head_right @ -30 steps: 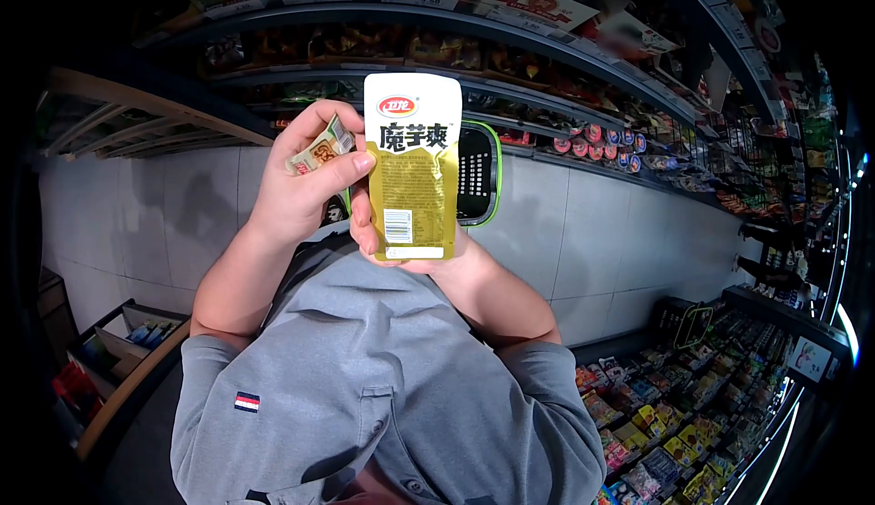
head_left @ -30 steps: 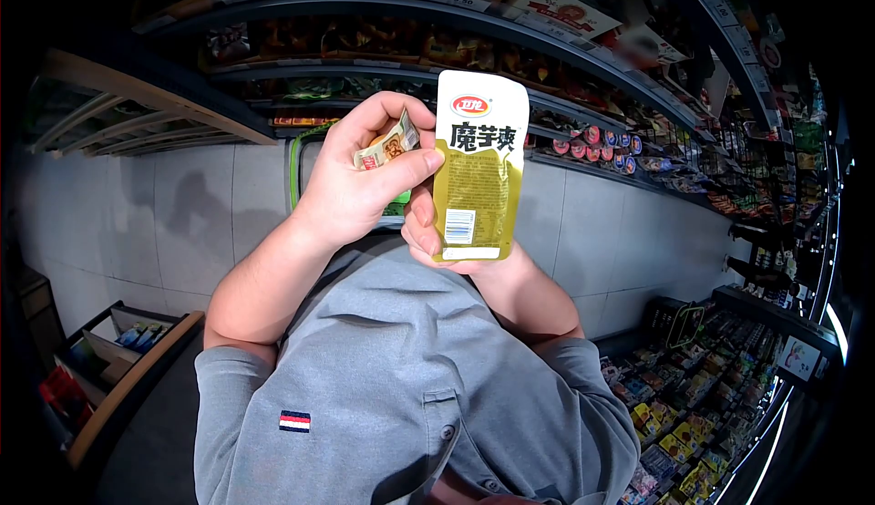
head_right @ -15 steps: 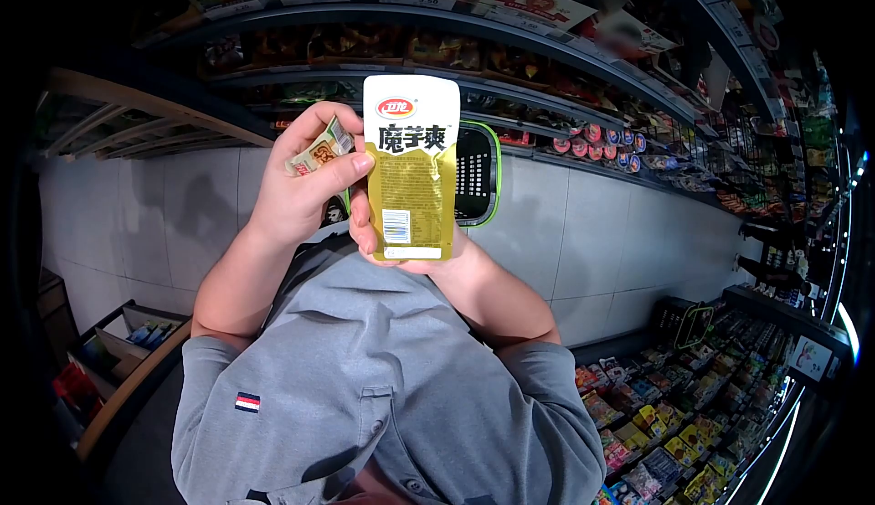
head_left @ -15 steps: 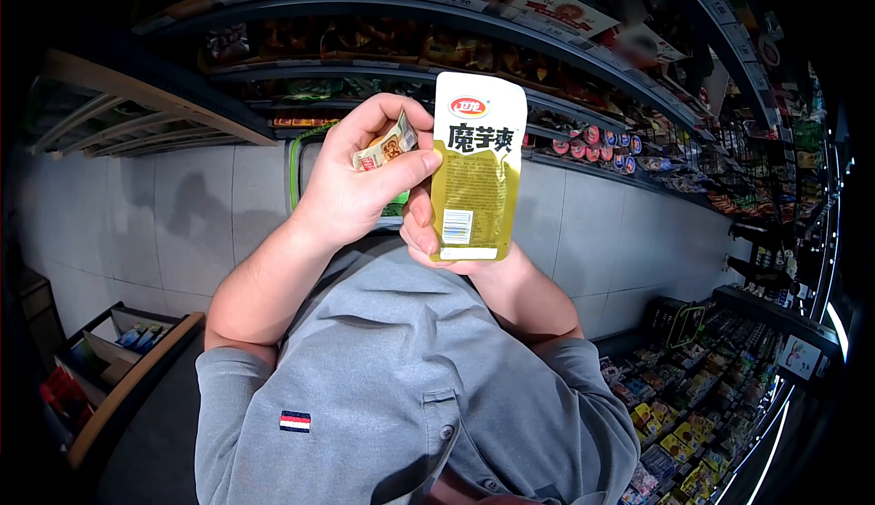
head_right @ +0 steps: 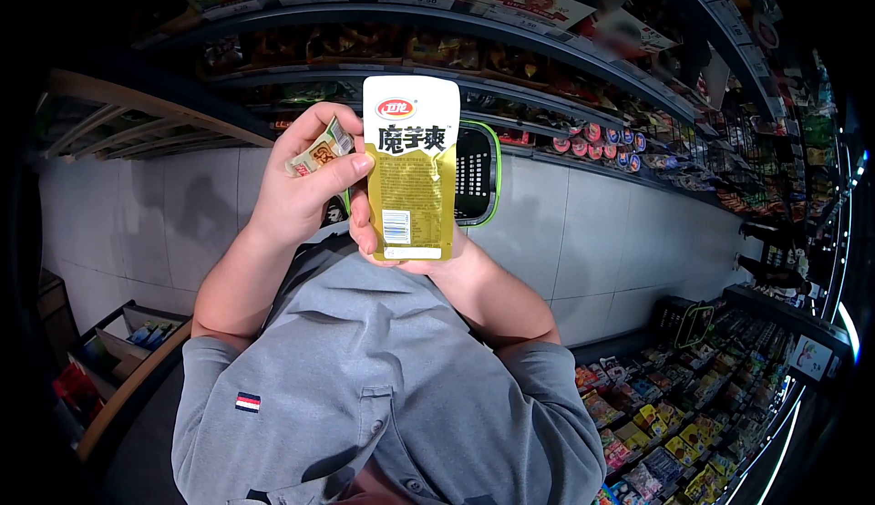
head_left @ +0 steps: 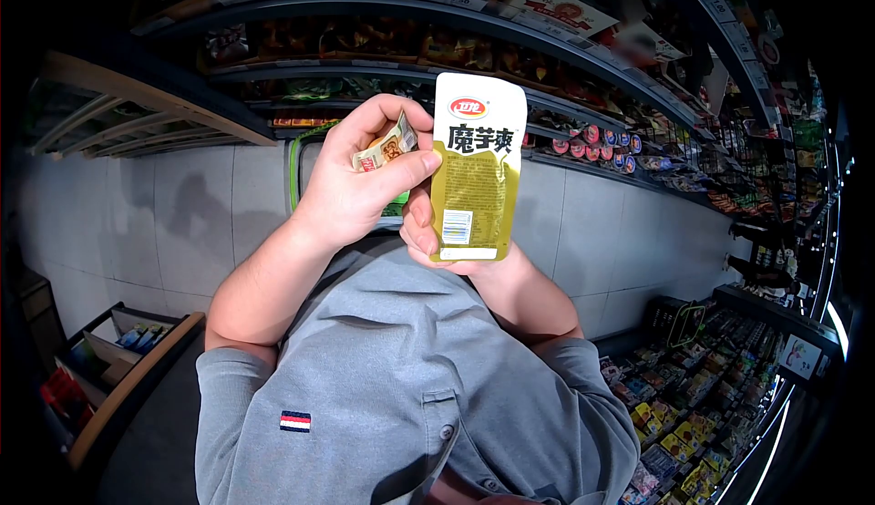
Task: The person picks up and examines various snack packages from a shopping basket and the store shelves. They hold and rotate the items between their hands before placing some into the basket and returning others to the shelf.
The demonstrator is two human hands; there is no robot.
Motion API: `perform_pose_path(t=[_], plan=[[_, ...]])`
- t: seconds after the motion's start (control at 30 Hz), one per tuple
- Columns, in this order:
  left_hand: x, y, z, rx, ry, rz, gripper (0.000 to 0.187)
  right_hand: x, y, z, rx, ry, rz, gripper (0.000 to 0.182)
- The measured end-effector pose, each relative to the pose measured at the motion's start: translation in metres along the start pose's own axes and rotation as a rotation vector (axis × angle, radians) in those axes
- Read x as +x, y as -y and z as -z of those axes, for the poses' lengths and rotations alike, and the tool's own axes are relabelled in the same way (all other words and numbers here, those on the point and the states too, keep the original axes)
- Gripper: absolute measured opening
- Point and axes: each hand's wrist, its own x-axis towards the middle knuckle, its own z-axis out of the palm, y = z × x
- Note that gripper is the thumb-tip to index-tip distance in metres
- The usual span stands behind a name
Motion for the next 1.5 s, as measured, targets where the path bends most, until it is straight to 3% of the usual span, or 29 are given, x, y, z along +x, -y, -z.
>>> perform_pose_path(t=[0.23, 0.27, 0.3, 0.33, 0.4, 0.47, 0.5, 0.57, 0.6, 0.63, 0.8, 0.93, 1.0, 1.07, 1.13, 1.17, 1.2, 1.27, 1.3, 1.33, 1.4, 1.43, 1.5], plan=[[0.001, -0.002, -0.001, -0.038, -0.014, 0.051, 0.022, 0.002, 0.003, -0.007, -0.005, -0.027, -0.015, 0.046], [-0.001, -0.005, 0.001, -0.191, 0.011, 0.169, 0.022, 0.003, 0.007, -0.007, -0.049, -0.009, -0.04, 0.047], [-0.001, -0.005, 0.003, -0.209, 0.004, 0.167, 0.022, 0.003, 0.005, -0.006, -0.053, -0.012, -0.011, 0.046], [0.001, -0.002, 0.004, -0.224, 0.013, 0.156, 0.022, 0.002, 0.004, -0.015, -0.051, -0.19, 0.041, 0.043], [0.007, 0.009, 0.007, -0.088, -0.073, 0.03, 0.022, 0.0, 0.024, -0.019, -0.139, -0.172, -0.01, 0.032], [0.008, 0.008, 0.011, -0.105, -0.158, 0.117, 0.021, 0.01, 0.045, -0.053, -0.499, -0.543, 0.226, 0.022], [0.008, 0.008, 0.016, -0.109, -0.152, 0.126, 0.021, 0.008, 0.065, -0.053, -0.565, -0.475, 0.289, 0.016], [0.005, 0.008, 0.02, -0.075, -0.169, 0.153, 0.023, 0.019, 0.102, -0.093, -0.754, -0.508, 0.526, 0.022], [0.002, 0.011, 0.026, -0.081, -0.153, 0.16, 0.025, 0.012, 0.131, -0.104, -0.88, -0.359, 0.565, 0.024], [-0.001, 0.016, 0.033, -0.082, -0.14, 0.16, 0.024, 0.015, 0.152, -0.118, -0.972, -0.349, 0.673, 0.024], [-0.019, 0.04, 0.057, -0.079, -0.201, 0.238, 0.024, 0.048, 0.243, -0.183, -1.752, -0.523, 1.087, 0.018], [-0.031, 0.053, 0.074, -0.076, -0.236, 0.301, 0.031, 0.079, 0.302, -0.188, -2.027, -0.531, 1.265, 0.025], [-0.039, 0.055, 0.08, -0.124, -0.241, 0.305, 0.037, 0.094, 0.326, -0.186, -2.437, -0.733, 1.187, 0.029], [-0.046, 0.056, 0.082, -0.178, -0.246, 0.311, 0.043, 0.102, 0.321, -0.196, -2.438, -0.68, 1.225, 0.029], [-0.049, 0.057, 0.083, -0.201, -0.266, 0.317, 0.052, 0.107, 0.324, -0.208, -2.599, -0.884, 0.716, 0.026], [-0.051, 0.058, 0.084, -0.178, -0.257, 0.323, 0.05, 0.108, 0.321, -0.215, -2.598, -0.938, 0.58, 0.027], [-0.051, 0.058, 0.083, -0.181, -0.264, 0.325, 0.05, 0.108, 0.328, -0.208, -2.598, -0.932, 0.571, 0.027], [-0.053, 0.056, 0.081, -0.311, -0.294, 0.398, 0.047, 0.11, 0.35, -0.189, -2.772, -0.631, 0.796, 0.029], [-0.054, 0.067, 0.09, -0.338, -0.249, 0.391, 0.048, 0.111, 0.357, -0.183, -2.771, -0.637, 0.845, 0.027], [-0.054, 0.071, 0.093, -0.395, -0.26, 0.397, 0.052, 0.11, 0.329, -0.206, -2.776, -0.911, 0.643, 0.027], [-0.049, 0.06, 0.095, -0.608, -0.181, 0.395, 0.054, 0.109, 0.354, -0.192, -2.956, -1.003, 0.844, 0.036], [-0.048, 0.057, 0.094, -0.627, -0.155, 0.349, 0.055, 0.108, 0.35, -0.199, -2.909, -1.054, 0.764, 0.039], [-0.044, 0.052, 0.098, -0.574, -0.151, 0.296, 0.056, 0.112, 0.351, -0.197, -2.578, -1.083, 1.016, 0.041]])
